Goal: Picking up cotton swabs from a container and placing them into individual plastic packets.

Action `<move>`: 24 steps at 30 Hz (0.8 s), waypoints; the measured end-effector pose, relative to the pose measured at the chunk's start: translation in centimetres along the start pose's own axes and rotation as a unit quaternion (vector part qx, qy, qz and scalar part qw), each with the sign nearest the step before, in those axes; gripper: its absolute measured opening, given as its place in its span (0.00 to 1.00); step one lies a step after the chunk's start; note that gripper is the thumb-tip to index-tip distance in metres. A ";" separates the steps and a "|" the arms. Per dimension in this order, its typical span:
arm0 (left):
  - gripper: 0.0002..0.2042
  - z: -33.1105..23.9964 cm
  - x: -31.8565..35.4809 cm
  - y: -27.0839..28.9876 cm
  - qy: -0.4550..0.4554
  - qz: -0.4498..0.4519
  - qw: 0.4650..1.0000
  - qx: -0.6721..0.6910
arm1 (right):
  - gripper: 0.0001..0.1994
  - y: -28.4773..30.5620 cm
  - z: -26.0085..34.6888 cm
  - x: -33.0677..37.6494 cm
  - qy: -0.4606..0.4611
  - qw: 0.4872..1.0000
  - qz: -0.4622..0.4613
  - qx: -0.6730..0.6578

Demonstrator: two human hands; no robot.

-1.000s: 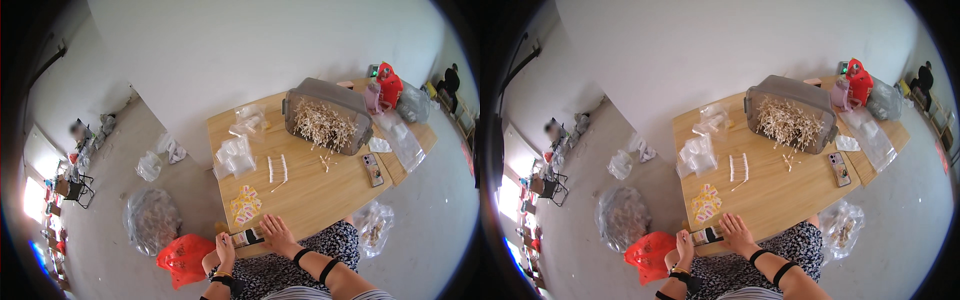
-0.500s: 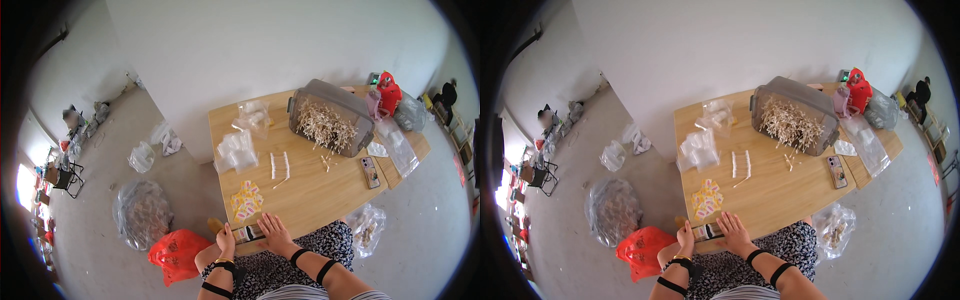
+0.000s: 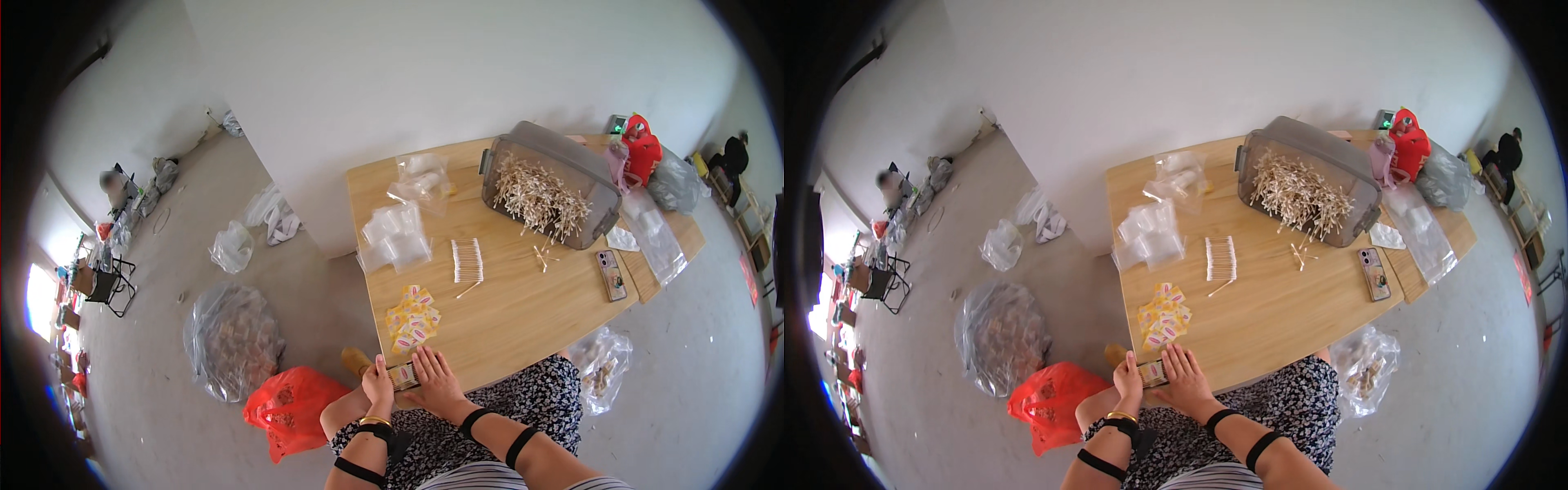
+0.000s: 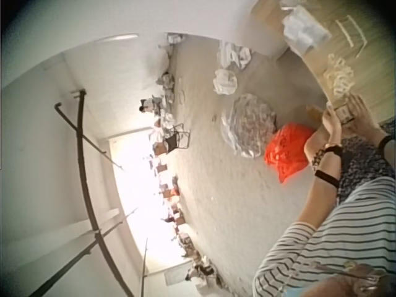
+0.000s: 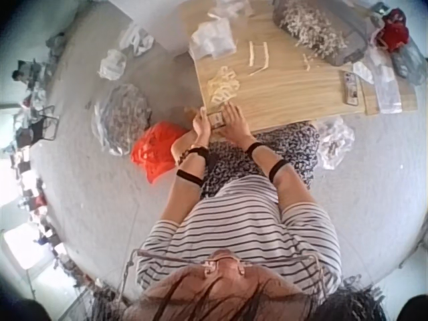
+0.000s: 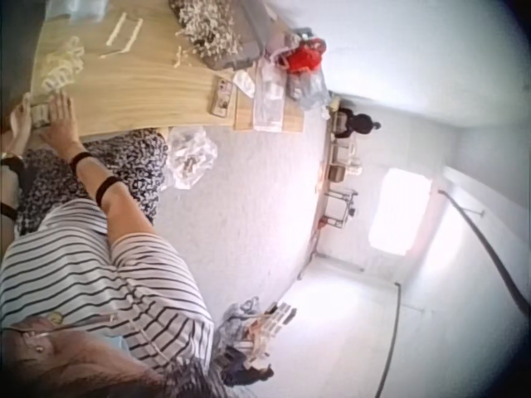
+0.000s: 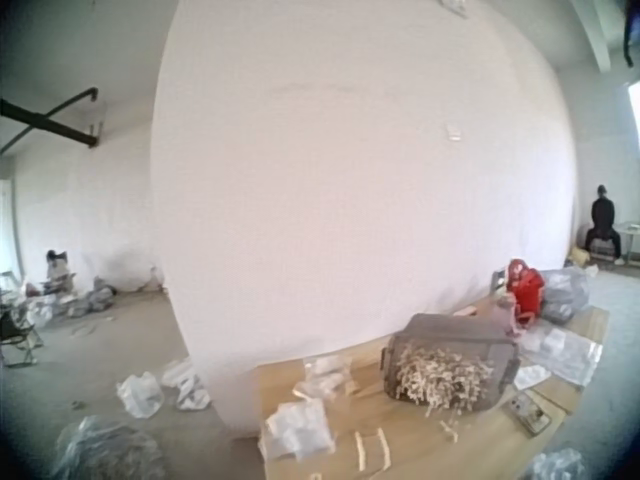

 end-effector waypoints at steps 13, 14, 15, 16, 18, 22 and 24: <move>0.28 2.1 -0.6 2.2 -0.035 0.073 0.996 -0.043 | 0.48 0.0 -0.5 0.3 -0.014 0.999 0.012 0.037; 0.27 1.5 -0.5 2.0 -0.057 0.067 0.996 -0.031 | 0.48 -0.1 -0.2 0.1 -0.026 1.000 0.007 0.015; 0.27 1.3 -0.3 1.8 -0.057 0.069 0.996 -0.029 | 0.48 -0.3 0.4 -0.1 -0.027 0.999 0.008 0.017; 0.27 0.7 0.1 1.7 -0.075 0.057 0.995 -0.020 | 0.49 -0.5 1.0 -0.2 -0.023 1.000 0.016 0.008; 0.27 0.8 0.0 2.2 -0.093 0.039 0.995 -0.013 | 0.49 -0.6 2.1 -0.6 -0.014 1.000 0.021 -0.004; 0.27 1.4 -0.1 2.2 -0.093 0.025 0.995 -0.025 | 0.50 -0.3 2.6 -0.6 -0.026 1.000 0.000 0.000; 0.27 1.0 0.2 1.9 -0.089 0.021 0.995 -0.027 | 0.50 -0.5 2.3 -0.5 -0.029 1.000 0.001 0.008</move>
Point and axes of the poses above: each hand's wrist, its own x-axis away from the middle knuckle, its own y-axis out of the back of the hand, z = x × y, the point moved 7 cm from there along -x, towards the middle knuckle, and after that the axes turned 8 degrees about x, right-handed, at the moved point
